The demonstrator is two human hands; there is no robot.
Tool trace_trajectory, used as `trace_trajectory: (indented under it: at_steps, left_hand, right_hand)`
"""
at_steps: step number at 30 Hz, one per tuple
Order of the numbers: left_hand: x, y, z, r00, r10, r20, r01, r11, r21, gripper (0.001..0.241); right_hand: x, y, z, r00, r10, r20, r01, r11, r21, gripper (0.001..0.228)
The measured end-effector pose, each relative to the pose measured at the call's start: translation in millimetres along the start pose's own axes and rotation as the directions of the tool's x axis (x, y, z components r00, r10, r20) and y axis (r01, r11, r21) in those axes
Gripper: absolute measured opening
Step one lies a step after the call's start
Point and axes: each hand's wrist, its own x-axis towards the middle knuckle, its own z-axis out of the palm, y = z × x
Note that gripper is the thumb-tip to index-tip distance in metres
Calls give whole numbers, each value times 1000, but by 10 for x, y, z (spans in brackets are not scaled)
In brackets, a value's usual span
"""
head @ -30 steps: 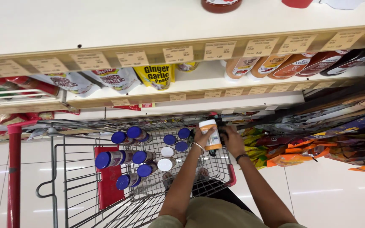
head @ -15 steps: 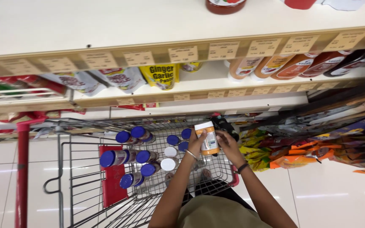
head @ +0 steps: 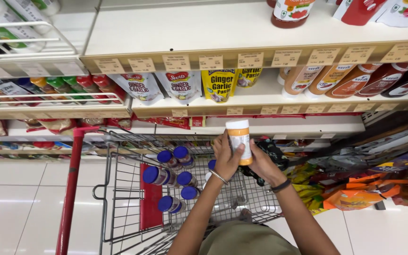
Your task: Picking up sauce jars from a shopping cart, wiping them with a cloth, and organizing them on a store shelf.
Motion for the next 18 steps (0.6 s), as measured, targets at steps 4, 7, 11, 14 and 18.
trace_trajectory:
  at_steps: [4,7,11,14,18]
  left_hand:
    - [16,367,-415,996,90,-27,-94,954,-284,82]
    - [49,334,-528,994,101,38,-62,825,-562,67]
    - [76,126,-497,993,-48,110,114,659,-744,56]
    - [74,40,-506,997,-43,71,81,698,-712,54]
    - [47,33,-523,997,-5,72,52,746,-664,53]
  right_hand:
    - [-127,-277,474,979,-203,24,204,978,-35,60]
    - [-184,-384,614,948,-316,-22,304,926,-224,63]
    - [-183,-396,686,933,-338,-119,310,928,-209,59]
    - [-185,-367,703,920,-362,-150,319,915,-247,57]
    - [-178,-304,670,911,-377,-168,323,905,-277,55]
